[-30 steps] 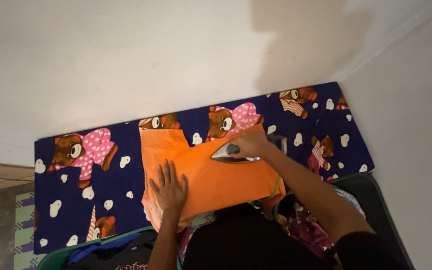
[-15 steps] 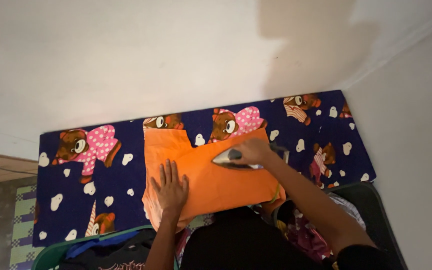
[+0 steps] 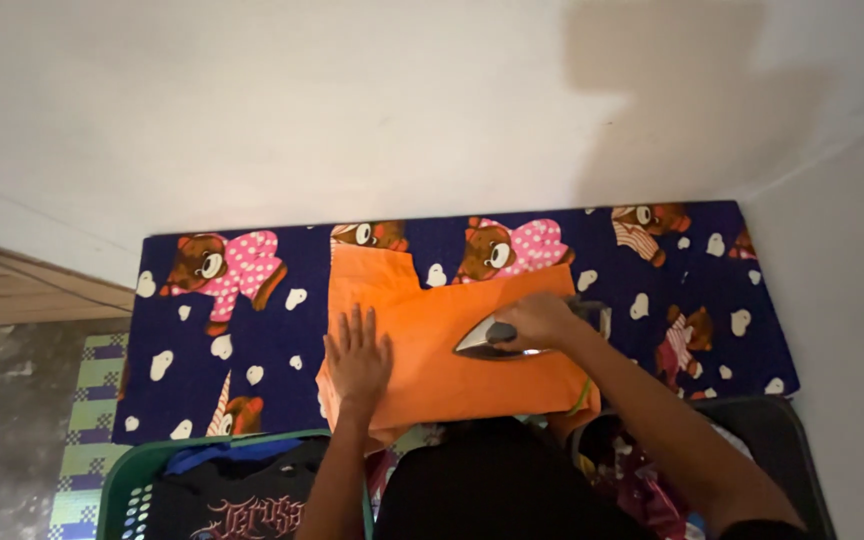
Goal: The person irons an orange t-shirt on a patterned ironing board. They smooth the fabric, use a steam iron on both sides, and flip the shirt to continue ironing.
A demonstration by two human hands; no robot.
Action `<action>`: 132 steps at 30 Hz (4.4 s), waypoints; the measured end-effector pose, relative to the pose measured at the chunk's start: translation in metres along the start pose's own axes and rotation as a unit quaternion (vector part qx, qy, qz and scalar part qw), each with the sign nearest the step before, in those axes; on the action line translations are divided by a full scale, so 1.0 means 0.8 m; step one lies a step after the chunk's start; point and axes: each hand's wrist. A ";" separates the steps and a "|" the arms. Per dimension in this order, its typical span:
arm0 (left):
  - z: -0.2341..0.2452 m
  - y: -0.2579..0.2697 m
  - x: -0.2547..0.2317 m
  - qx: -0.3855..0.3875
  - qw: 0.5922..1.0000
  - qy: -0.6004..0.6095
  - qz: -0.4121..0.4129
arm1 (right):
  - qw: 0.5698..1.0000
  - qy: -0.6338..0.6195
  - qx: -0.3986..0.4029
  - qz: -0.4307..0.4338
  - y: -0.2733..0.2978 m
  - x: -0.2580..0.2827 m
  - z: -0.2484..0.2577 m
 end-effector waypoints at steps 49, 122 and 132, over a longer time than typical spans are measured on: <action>0.003 -0.004 0.004 -0.005 1.000 0.001 0.009 | 0.988 -0.022 -0.152 0.025 -0.017 -0.060 -0.007; 0.011 0.082 0.020 0.008 0.997 0.013 0.080 | 0.982 -0.066 -0.168 0.051 -0.029 0.038 -0.052; 0.013 0.080 0.021 0.018 0.997 0.015 0.074 | 0.985 -0.065 -0.157 -0.025 -0.044 0.046 -0.053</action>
Point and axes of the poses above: each hand's wrist, its own y-axis away from the middle knuckle, its own z-axis out of the back of the hand, x = y × z, and after that the axes turned 15 degrees about -y, right-handed
